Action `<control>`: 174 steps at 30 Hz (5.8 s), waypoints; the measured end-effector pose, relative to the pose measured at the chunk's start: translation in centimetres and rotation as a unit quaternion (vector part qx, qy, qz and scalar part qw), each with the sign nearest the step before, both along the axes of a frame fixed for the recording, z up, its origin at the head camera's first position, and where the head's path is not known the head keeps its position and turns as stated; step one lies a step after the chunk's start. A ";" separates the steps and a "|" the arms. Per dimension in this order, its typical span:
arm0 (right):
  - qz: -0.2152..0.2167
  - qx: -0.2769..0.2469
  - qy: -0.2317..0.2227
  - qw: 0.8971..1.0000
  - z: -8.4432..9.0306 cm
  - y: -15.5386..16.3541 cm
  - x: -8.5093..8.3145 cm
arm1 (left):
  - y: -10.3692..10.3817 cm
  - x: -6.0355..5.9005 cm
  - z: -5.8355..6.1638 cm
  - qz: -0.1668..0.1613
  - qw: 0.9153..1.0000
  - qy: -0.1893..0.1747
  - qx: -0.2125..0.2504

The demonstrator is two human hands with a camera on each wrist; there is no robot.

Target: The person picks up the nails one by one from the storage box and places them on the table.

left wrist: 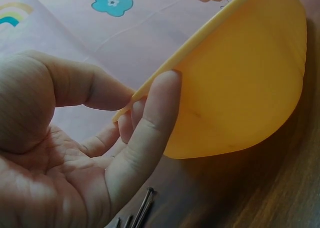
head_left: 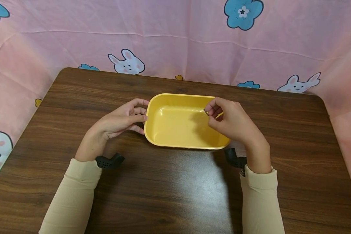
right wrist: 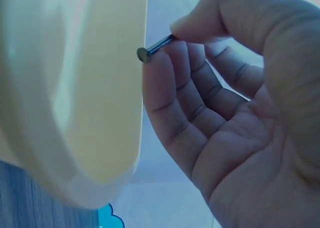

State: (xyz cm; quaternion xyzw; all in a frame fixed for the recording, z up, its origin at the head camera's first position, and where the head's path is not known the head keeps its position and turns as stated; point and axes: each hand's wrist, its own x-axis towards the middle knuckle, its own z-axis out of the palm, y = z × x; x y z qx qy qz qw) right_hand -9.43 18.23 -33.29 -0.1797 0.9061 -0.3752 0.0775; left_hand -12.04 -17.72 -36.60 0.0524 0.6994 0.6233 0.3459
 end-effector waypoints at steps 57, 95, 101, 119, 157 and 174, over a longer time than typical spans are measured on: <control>-0.110 -0.081 -0.001 0.991 -1.1 6.7 0.0 | 0.0 0.0 -0.1 -0.001 1.000 -0.002 -0.005; -0.119 -0.064 -0.026 0.990 -2.0 8.0 -0.1 | -0.1 -0.1 -0.1 0.000 1.000 -0.007 -0.003; -0.124 -0.066 -0.040 0.989 -2.6 8.3 -0.4 | 0.0 -0.1 -0.1 -0.002 1.000 -0.005 0.002; -0.133 -0.054 -0.059 0.988 -3.8 9.1 -0.5 | -0.1 -0.1 -0.2 0.000 1.000 -0.006 -0.004; -0.117 0.105 -0.110 0.981 -4.4 9.2 -1.1 | -0.4 0.0 -0.2 -0.003 1.000 -0.002 -0.004; -0.120 0.116 -0.119 0.979 -4.0 9.5 -1.3 | 0.0 -0.4 -0.2 0.000 1.000 -0.009 0.005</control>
